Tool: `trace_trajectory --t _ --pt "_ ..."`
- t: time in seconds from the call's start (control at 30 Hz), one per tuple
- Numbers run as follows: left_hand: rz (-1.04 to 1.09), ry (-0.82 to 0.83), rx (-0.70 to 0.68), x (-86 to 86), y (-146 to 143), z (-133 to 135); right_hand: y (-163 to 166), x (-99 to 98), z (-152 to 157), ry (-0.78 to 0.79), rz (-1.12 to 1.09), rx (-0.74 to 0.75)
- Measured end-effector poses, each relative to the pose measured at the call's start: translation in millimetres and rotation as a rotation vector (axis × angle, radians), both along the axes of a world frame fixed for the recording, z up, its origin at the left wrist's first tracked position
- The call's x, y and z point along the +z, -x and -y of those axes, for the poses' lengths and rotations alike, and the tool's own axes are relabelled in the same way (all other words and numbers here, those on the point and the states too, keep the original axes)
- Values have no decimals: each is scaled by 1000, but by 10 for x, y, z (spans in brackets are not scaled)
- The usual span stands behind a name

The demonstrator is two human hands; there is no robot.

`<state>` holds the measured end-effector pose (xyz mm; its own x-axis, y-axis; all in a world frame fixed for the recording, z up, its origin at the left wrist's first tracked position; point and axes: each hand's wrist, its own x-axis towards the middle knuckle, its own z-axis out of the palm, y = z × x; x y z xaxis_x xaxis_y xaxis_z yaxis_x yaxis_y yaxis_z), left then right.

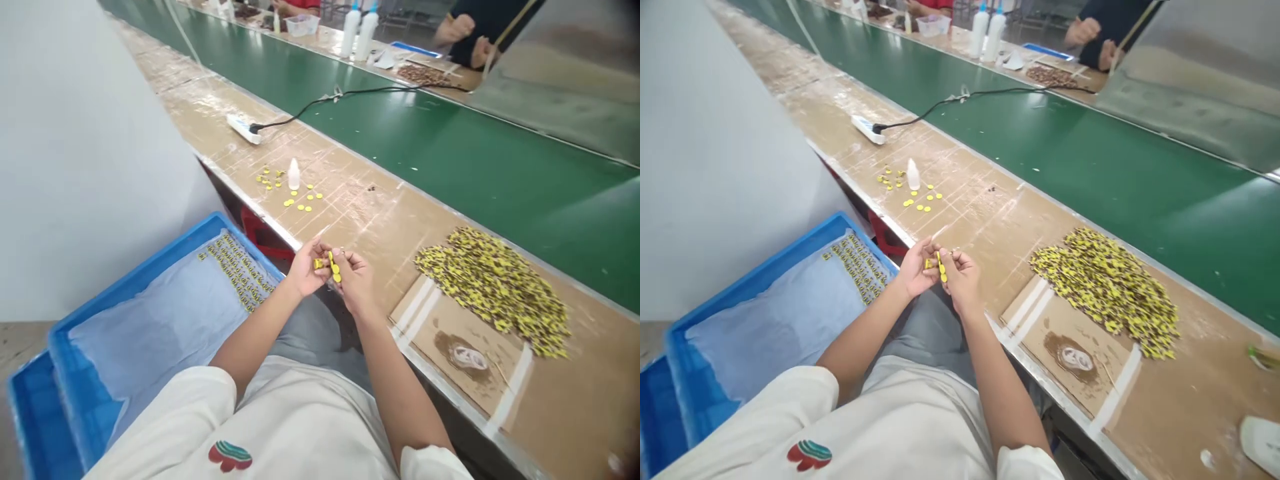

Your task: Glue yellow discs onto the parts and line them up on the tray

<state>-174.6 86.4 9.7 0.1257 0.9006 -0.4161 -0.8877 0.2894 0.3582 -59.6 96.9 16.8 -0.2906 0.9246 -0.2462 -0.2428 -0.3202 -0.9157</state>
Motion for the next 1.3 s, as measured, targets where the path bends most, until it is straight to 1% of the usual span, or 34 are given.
trace_trajectory --t 0.07,0.13,0.23,0.37,0.43,0.5,0.57,0.67,0.73,0.8,0.9,1.0,1.17,1.3 --pt "-117 -23 144 -54 210 330 291 -64 148 13 -15 123" --pt "-298 -24 291 -135 434 661 623 -179 299 34 3 244" --pt "-532 67 500 -315 796 1117 1202 -423 556 74 49 404" --pt "-665 236 728 -661 1332 1593 1999 -797 947 122 94 581" --pt "-717 324 800 -856 1620 1754 2321 -978 1114 141 127 628" --pt "-789 430 844 -1046 1920 1857 2554 -1146 1230 166 169 636" --pt "-879 543 857 -1221 2228 1904 2695 -1294 1286 198 216 620" --pt "-1044 684 832 -1449 2658 1893 2778 -1469 1278 265 273 623" --pt "-1152 741 785 -1583 2880 1852 2795 -1544 1235 327 296 658" --pt "-1239 773 717 -1703 3028 1798 2816 -1583 1184 384 312 701" --pt "-1329 788 618 -1844 3129 1716 2882 -1597 1119 427 328 746" --pt "-1395 782 549 -1924 3151 1651 2981 -1607 1084 417 345 768" --pt "-1463 791 477 -1938 3146 1638 3171 -1679 1073 302 421 787" --pt "-1476 833 436 -1906 3135 1750 3363 -1764 1099 162 531 773"
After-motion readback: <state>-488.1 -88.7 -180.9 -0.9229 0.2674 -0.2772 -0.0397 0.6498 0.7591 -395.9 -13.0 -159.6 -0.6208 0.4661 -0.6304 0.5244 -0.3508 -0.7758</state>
